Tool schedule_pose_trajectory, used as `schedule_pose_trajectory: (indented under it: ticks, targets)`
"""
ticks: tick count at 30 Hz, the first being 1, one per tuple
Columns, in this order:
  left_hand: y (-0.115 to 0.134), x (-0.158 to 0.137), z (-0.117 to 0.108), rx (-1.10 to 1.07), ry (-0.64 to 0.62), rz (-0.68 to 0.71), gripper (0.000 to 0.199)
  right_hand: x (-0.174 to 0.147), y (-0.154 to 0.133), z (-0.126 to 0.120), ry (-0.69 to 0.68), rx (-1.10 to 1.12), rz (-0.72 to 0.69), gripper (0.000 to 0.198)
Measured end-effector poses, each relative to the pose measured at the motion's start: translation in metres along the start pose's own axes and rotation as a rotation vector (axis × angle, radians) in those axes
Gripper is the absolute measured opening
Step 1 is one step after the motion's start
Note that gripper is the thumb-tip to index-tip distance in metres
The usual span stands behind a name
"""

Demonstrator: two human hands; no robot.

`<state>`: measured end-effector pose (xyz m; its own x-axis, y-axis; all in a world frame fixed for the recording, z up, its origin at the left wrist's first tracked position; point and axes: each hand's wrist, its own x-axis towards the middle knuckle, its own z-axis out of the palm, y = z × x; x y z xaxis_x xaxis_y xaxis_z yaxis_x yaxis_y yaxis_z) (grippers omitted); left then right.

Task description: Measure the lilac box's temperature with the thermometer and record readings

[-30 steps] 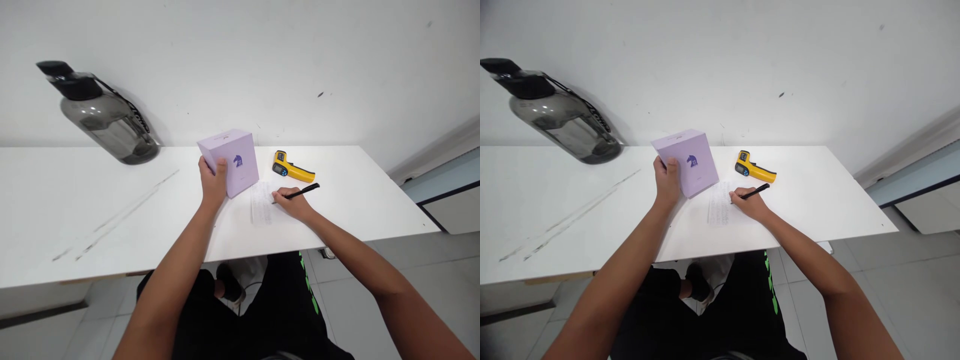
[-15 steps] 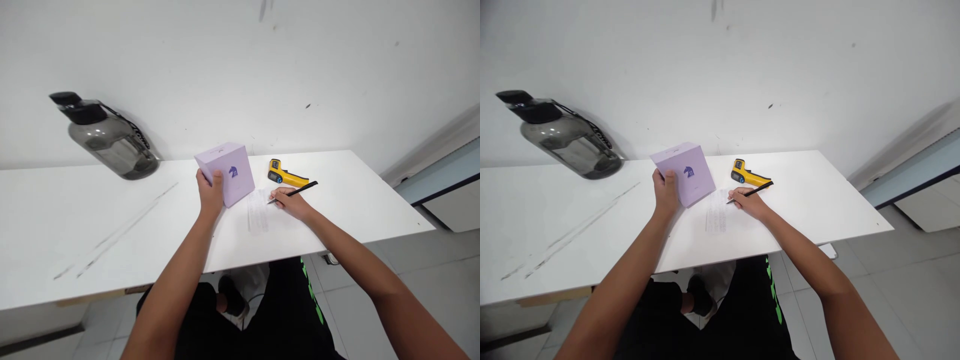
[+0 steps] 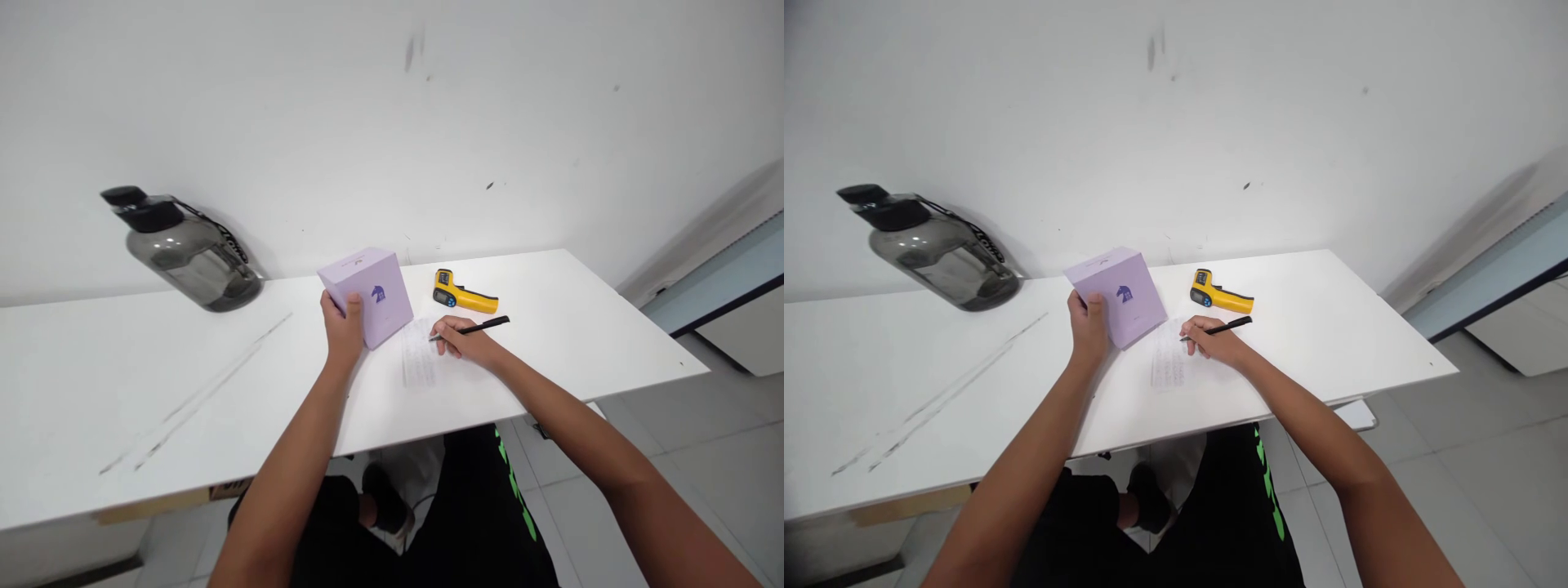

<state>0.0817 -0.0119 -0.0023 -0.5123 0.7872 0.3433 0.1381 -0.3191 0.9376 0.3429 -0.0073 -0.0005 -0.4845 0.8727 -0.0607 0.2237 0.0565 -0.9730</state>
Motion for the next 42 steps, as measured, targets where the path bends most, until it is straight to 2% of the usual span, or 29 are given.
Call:
schedule_pose_trajectory:
  ticks: [3,6,9,13,16,26,31,35,36,38,40,42]
  targets:
    - [-0.001,-0.002,0.001,0.021,0.011,0.014,0.079,-0.003,-0.001,0.003,0.062,-0.172,-0.066,0.052]
    - [-0.004,-0.006,0.003,0.076,-0.028,0.058,0.09,-0.006,-0.002,0.005,0.124,-0.378,-0.219,0.043]
    - [-0.006,-0.011,0.005,0.121,-0.082,0.1,0.098,-0.005,-0.001,0.003,0.254,-0.466,-0.322,0.031]
    - [-0.005,-0.013,0.006,0.1,-0.098,0.1,0.095,0.002,0.012,-0.001,0.462,-0.484,-0.271,0.033]
    - [-0.005,-0.012,0.005,0.083,-0.099,0.097,0.096,0.007,0.019,-0.004,0.518,-0.462,-0.23,0.039]
    - [-0.011,-0.011,0.004,0.096,-0.092,0.092,0.097,0.008,0.019,-0.005,0.513,-0.396,-0.084,0.036]
    - [-0.01,-0.012,0.005,0.084,-0.082,0.09,0.097,0.009,0.015,-0.009,0.432,-0.566,-0.069,0.038]
    - [-0.012,-0.012,0.005,0.079,-0.075,0.093,0.094,0.022,-0.001,-0.029,0.511,-0.929,-0.128,0.041]
    - [-0.013,-0.012,0.005,0.079,-0.076,0.095,0.094,0.027,-0.004,-0.035,0.52,-1.019,-0.108,0.045]
    - [-0.014,-0.011,0.005,0.088,-0.069,0.102,0.097,0.035,-0.009,-0.044,0.455,-1.091,0.006,0.056]
    - [-0.016,-0.01,0.005,0.1,-0.055,0.104,0.101,0.041,-0.008,-0.048,0.374,-1.086,0.105,0.059]
    - [-0.017,-0.009,0.005,0.1,-0.043,0.1,0.102,0.045,-0.004,-0.048,0.35,-1.066,0.138,0.057]
